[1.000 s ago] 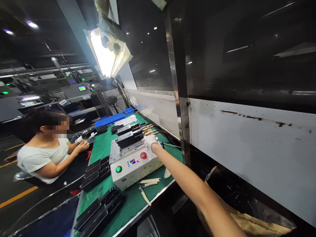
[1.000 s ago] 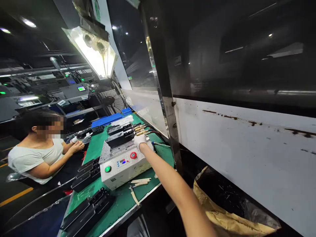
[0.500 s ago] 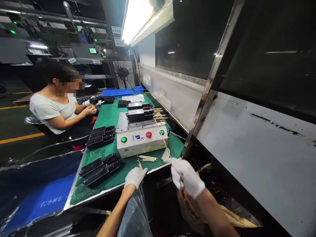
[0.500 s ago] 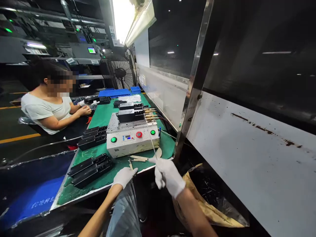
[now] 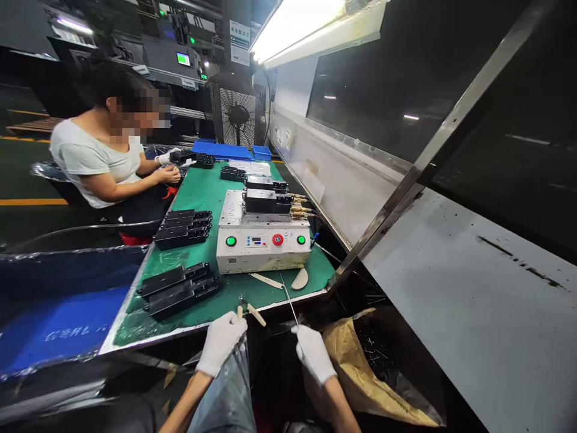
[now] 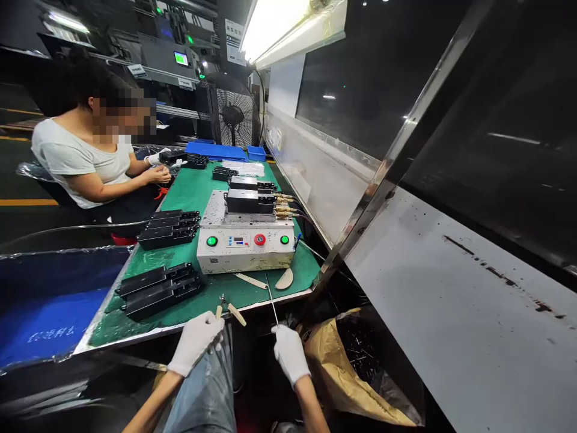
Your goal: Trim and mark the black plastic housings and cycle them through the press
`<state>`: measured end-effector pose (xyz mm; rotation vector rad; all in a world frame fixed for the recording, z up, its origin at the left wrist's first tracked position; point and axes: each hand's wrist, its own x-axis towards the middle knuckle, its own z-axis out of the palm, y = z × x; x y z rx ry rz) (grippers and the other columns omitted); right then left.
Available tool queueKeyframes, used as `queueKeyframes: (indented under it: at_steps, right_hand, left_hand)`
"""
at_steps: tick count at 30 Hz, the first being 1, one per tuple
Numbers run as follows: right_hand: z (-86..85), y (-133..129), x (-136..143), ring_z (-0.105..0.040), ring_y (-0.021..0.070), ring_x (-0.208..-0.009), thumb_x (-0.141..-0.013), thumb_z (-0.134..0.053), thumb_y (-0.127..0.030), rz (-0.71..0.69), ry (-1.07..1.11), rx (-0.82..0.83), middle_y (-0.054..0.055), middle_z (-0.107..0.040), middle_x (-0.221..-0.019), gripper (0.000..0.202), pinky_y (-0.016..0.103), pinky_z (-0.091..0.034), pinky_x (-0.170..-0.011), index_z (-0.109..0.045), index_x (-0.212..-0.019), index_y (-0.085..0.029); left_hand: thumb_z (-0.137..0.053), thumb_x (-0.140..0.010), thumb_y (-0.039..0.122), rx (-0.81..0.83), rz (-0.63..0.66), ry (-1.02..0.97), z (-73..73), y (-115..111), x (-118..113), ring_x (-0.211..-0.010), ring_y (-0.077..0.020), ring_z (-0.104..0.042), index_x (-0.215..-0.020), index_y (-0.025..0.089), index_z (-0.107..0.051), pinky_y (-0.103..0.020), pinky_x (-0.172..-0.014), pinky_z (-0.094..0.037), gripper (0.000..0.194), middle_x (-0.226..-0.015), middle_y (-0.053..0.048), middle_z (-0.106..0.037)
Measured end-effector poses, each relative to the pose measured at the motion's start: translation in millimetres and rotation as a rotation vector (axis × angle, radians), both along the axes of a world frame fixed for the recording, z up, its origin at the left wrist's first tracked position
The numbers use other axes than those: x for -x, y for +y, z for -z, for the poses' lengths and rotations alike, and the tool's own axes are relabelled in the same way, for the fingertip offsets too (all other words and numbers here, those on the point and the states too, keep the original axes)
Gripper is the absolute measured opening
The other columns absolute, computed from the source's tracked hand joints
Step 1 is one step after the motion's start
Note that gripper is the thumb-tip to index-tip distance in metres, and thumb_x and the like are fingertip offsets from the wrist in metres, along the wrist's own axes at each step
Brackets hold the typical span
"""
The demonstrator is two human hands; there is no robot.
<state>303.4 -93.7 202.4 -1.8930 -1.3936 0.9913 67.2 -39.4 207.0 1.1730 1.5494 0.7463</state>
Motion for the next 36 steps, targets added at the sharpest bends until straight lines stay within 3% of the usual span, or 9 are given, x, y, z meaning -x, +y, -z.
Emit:
queueKeyframes:
  at_steps: [3,7,11,15,18,22,27,31,36]
  right_hand:
    - [-2.0,40.8,11.1,-0.068,0.0283,-0.084,-0.095,-0.038,-0.051,0.104,-0.101,0.0,0.011,-0.068,-0.076,0.044,0.041,-0.052,-0.078,-0.069,-0.091,-0.02]
    - [-15.7,50.8,44.3,-0.051,0.0364,-0.133,-0.09,-0.061,-0.06,0.144,-0.045,-0.113,0.019,-0.061,-0.137,0.052,0.048,-0.04,-0.11,-0.066,-0.125,-0.022]
    - [-15.7,33.8,87.0,-0.064,0.0305,-0.112,-0.087,-0.066,-0.068,-0.232,0.449,-0.051,0.01,-0.07,-0.12,0.056,0.045,-0.048,-0.103,-0.067,-0.127,-0.028]
    - [-20.8,40.0,88.6,-0.069,0.0259,-0.091,-0.08,-0.059,-0.085,-0.139,0.712,0.038,0.008,-0.07,-0.101,0.077,0.043,-0.055,-0.087,-0.064,-0.128,-0.025]
    - [-63.6,74.1,54.8,-0.068,0.024,-0.087,-0.078,-0.054,-0.091,-0.133,0.579,0.002,0.009,-0.069,-0.101,0.086,0.041,-0.057,-0.08,-0.062,-0.13,-0.023]
    - [-162.1,156.6,1.4,-0.062,0.0213,-0.075,-0.086,-0.049,-0.086,-0.259,0.283,-0.109,0.007,-0.068,-0.086,0.072,0.039,-0.054,-0.076,-0.071,-0.101,-0.019]
    - [-261.4,279.3,-28.9,-0.061,0.0285,-0.103,-0.104,-0.042,-0.055,-0.498,-0.919,-0.537,0.016,-0.069,-0.108,0.049,0.039,-0.045,-0.093,-0.068,-0.119,-0.017]
    - [-291.2,338.5,-38.6,-0.062,0.0286,-0.102,-0.1,-0.055,-0.051,-0.725,-1.222,-0.477,0.017,-0.069,-0.107,0.046,0.034,-0.043,-0.087,-0.069,-0.126,-0.015]
    - [-296.3,355.8,-53.2,-0.062,0.0263,-0.097,-0.101,-0.053,-0.053,-0.845,-1.266,-0.421,0.014,-0.07,-0.104,0.046,0.032,-0.042,-0.082,-0.072,-0.125,-0.019]
  left_hand:
    - [-0.054,-0.076,0.04,-0.059,-0.036,-0.004,-5.0,-17.5,5.2,-0.043,-0.0137,-0.051,-0.061,0.026,-0.034,-0.025,-0.048,-0.039,0.029,-0.046,0.006,-0.049]
    - [-0.057,-0.077,0.043,-0.16,-0.093,0.074,-2.8,-32.6,4.5,-0.051,-0.0101,-0.037,-0.059,0.024,-0.03,-0.024,-0.052,-0.03,0.037,-0.054,0.006,-0.034]
    - [-0.051,-0.082,0.041,-0.347,-0.002,0.147,-6.4,-43.0,-9.9,-0.054,-0.0122,-0.036,-0.059,0.025,-0.034,-0.028,-0.055,-0.031,0.033,-0.057,0.003,-0.037]
    - [-0.056,-0.084,0.035,-0.359,0.329,0.075,-17.7,-48.3,-11.8,-0.065,-0.0144,-0.055,-0.075,0.022,-0.062,-0.025,-0.066,-0.042,0.017,-0.072,0.0,-0.063]
    - [-0.053,-0.093,0.043,-0.195,0.537,0.011,4.3,-40.9,3.5,-0.084,-0.017,-0.067,-0.11,0.028,-0.071,-0.024,-0.08,-0.048,0.028,-0.094,0.001,-0.075]
    - [-0.064,-0.088,0.039,0.028,0.42,0.548,72.9,-7.7,23.5,-0.121,-0.0322,-0.064,-0.112,0.022,-0.074,-0.039,-0.107,-0.045,0.031,-0.123,-0.012,-0.072]
    - [-0.071,-0.089,0.049,0.174,0.226,0.641,113.0,30.2,20.0,-0.118,-0.0324,-0.065,-0.124,0.022,-0.066,-0.047,-0.096,-0.055,0.045,-0.123,-0.012,-0.069]
    - [-0.074,-0.09,0.046,0.198,0.19,0.629,112.0,33.6,10.7,-0.117,-0.0311,-0.065,-0.12,0.025,-0.068,-0.042,-0.089,-0.057,0.037,-0.12,-0.007,-0.068]
    - [-0.072,-0.091,0.046,0.215,0.191,0.633,118.7,34.1,13.7,-0.114,-0.0309,-0.066,-0.123,0.024,-0.066,-0.043,-0.086,-0.059,0.039,-0.12,-0.008,-0.068]
